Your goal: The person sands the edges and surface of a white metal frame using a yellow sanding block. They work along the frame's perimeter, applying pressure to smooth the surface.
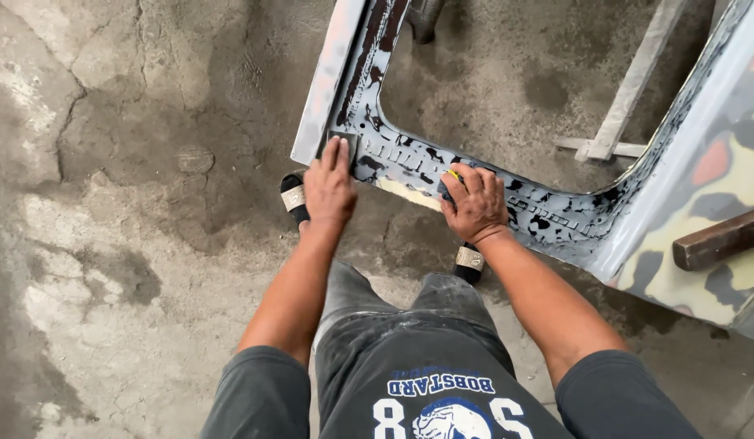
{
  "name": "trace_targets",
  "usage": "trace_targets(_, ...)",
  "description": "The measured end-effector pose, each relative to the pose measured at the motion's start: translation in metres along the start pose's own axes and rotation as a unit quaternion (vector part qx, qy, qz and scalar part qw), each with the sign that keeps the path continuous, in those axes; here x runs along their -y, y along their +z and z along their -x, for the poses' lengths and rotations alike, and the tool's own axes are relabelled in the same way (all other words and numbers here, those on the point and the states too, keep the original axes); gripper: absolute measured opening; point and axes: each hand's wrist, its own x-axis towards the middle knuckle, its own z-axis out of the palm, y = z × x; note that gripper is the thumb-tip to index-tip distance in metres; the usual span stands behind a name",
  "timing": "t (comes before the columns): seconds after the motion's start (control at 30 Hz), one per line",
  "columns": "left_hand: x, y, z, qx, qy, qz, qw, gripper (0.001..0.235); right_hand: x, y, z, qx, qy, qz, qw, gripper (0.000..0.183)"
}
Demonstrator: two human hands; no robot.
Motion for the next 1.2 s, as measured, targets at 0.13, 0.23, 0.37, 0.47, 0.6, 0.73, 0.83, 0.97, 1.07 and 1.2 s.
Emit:
trace_targets(0.13, -0.033, 0.0, 0.016, 0.066, 0.03, 0.026, 0.997, 0.059, -0.008, 0.013, 0.007, 0.01, 0.004, 0.008, 1.0, 0.045)
trace_targets(0.23, -0.002, 0.001, 0.009, 0.06, 0.144, -0.055, 0.986, 0.057, -0.011, 0.019, 0.007, 0.017, 0.0, 0.018, 1.0, 0.044)
trace_targets(0.37, 0.007, -0.008, 0.003, -0.042, 0.024, -0.04, 0.998, 0.059, -0.011, 0.019, 0.008, 0.017, 0.0, 0.015, 1.0, 0.044)
trace_targets(0.47, -0.005, 0.008, 0.014, 0.001, 0.045, 0.028, 0.999, 0.062, -0.01, 0.017, 0.004, 0.013, -0.001, 0.011, 1.0, 0.045)
trace_targets(0.6, 0.003, -0.008, 0.006, 0.013, 0.043, 0.027, 0.999, 0.061, -0.005, 0.01, 0.004, 0.012, -0.002, 0.007, 1.0, 0.046)
trace_targets(0.73, -0.043, 0.0, 0.012, 0.036, -0.068, 0.075, 0.994, 0.062, 0.002, -0.001, -0.002, -0.005, -0.003, -0.005, 1.0, 0.046)
trace_targets(0.83, -0.093, -0.023, 0.039, 0.219, 0.014, 0.054, 0.974, 0.059, 0.002, -0.005, -0.005, -0.005, -0.001, -0.005, 1.0, 0.048)
trace_targets(0.97, -0.066, 0.012, 0.05, 0.046, 0.198, 0.07, 0.977, 0.064, 0.001, -0.007, -0.002, -0.005, 0.002, -0.009, 1.0, 0.049)
trace_targets(1.07, -0.02, 0.028, 0.038, -0.011, 0.07, 0.031, 0.997, 0.068, 0.0, -0.004, 0.0, -0.01, -0.001, -0.019, 1.0, 0.049)
trace_targets(1.2, -0.071, 0.009, 0.061, 0.016, 0.016, 0.02, 1.0, 0.072, 0.0, 0.0, 0.004, -0.023, -0.004, -0.02, 1.0, 0.051)
